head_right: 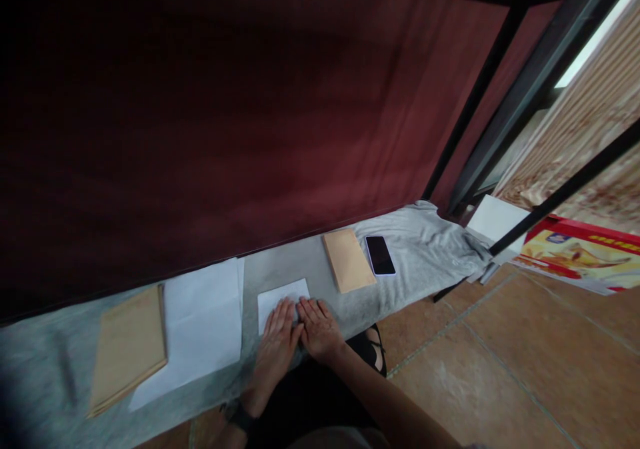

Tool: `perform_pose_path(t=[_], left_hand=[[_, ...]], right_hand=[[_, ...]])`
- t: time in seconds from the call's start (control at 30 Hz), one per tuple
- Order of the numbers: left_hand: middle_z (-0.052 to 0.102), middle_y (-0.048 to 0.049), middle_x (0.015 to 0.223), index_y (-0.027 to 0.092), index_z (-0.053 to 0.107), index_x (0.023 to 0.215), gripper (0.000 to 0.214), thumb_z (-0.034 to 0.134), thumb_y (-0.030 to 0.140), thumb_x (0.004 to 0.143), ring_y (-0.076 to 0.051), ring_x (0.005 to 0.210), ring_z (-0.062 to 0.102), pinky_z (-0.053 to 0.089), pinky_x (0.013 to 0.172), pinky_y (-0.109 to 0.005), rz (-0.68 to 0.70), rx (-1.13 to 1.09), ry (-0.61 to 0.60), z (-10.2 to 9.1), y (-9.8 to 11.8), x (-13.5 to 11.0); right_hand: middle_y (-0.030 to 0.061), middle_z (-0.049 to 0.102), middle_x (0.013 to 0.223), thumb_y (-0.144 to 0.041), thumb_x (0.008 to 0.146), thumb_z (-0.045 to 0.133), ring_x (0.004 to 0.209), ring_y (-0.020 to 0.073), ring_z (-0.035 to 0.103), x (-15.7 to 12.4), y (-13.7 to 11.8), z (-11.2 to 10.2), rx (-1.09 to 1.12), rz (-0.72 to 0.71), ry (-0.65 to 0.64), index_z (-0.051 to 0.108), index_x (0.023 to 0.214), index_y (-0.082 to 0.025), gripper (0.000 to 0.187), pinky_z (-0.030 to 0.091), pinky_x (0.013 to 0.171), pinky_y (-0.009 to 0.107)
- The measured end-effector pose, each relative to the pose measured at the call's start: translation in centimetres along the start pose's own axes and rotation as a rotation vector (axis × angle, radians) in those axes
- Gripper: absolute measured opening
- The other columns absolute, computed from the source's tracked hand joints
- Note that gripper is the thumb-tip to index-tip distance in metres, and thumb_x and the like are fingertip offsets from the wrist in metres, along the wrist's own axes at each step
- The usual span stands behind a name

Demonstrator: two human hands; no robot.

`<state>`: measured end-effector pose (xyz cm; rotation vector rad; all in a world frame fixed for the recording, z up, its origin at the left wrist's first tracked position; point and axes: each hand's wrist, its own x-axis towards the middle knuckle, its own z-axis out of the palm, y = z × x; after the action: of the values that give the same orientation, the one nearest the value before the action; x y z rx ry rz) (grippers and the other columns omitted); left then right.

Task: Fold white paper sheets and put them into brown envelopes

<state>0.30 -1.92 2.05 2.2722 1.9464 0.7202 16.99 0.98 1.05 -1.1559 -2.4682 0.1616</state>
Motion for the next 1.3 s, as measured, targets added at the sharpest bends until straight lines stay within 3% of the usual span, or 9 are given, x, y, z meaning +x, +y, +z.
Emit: perform_pose_path(t=[0.17,0.3,0.6,0.7,0.8,1.03,1.3], left_hand=[[0.038,-0.0164,0.160,0.014,0.030,0.156,0.061,0.035,0.041,0.101,-0.027,0.149,0.033,0.034,0.119,-0.050,0.075,0.170,-0.052,1.2,-0.4,-1.6],[0.034,-0.0151,0.162,0.020,0.033,0.156,0.062,0.042,0.044,0.099,-0.029,0.150,0.031,0.034,0.119,-0.051,0.111,0.234,-0.054,0.9,-0.7,-1.7],[0.036,-0.0141,0.161,0.023,0.034,0.155,0.060,0.045,0.041,0.099,-0.029,0.149,0.033,0.035,0.118,-0.051,0.109,0.253,-0.056,0.8,-0.4,-1.5],[0.038,-0.0132,0.161,0.023,0.036,0.154,0.057,0.043,0.036,0.099,-0.028,0.148,0.034,0.035,0.118,-0.050,0.109,0.239,-0.044,0.8,-0.6,-1.4],[0.041,-0.0123,0.159,0.021,0.040,0.152,0.052,0.037,0.032,0.101,-0.026,0.148,0.035,0.036,0.118,-0.049,0.100,0.214,-0.041,0.8,-0.6,-1.2],[0.040,-0.0116,0.159,0.016,0.041,0.151,0.055,0.030,0.031,0.100,-0.025,0.150,0.031,0.032,0.120,-0.049,0.010,0.170,-0.086,0.8,-0.5,0.4],[0.038,-0.0214,0.158,0.003,0.038,0.151,0.063,0.026,0.036,0.099,-0.029,0.149,0.032,0.026,0.122,-0.051,-0.246,0.209,-0.026,0.0,-3.9,3.3]], right_hand=[[0.0073,0.039,0.158,-0.034,0.106,0.040,0.145,0.0204,0.038,0.2,0.6,0.4,-0.003,0.014,-0.012,0.040,0.153,-0.016,0.051,0.026,0.122,0.040],[0.0075,0.042,0.156,-0.036,0.107,0.039,0.143,0.0222,0.041,1.4,1.5,0.6,-0.002,0.044,-0.003,0.045,0.151,-0.017,0.048,0.029,0.120,0.043],[0.0093,0.045,0.154,-0.034,0.107,0.037,0.145,0.0254,0.038,4.8,2.4,-0.3,-0.040,0.151,-0.022,0.046,0.150,-0.014,0.048,0.030,0.119,0.045],[0.0102,0.044,0.155,-0.035,0.106,0.040,0.145,0.0252,0.038,4.2,2.0,-0.3,-0.037,0.171,-0.010,0.045,0.150,-0.014,0.049,0.030,0.119,0.046],[0.0089,0.043,0.156,-0.036,0.105,0.042,0.144,0.0235,0.040,2.4,1.4,-0.3,-0.006,0.098,-0.016,0.047,0.150,-0.018,0.048,0.029,0.120,0.045],[0.0097,0.041,0.157,-0.035,0.104,0.047,0.143,0.0235,0.042,-0.6,0.6,-0.5,0.003,0.029,-0.032,0.042,0.152,-0.017,0.052,0.027,0.121,0.045],[0.0094,0.043,0.155,-0.041,0.103,0.047,0.140,0.0247,0.046,-0.4,0.4,-0.6,0.024,0.051,0.005,0.043,0.152,-0.018,0.054,0.027,0.121,0.046]])
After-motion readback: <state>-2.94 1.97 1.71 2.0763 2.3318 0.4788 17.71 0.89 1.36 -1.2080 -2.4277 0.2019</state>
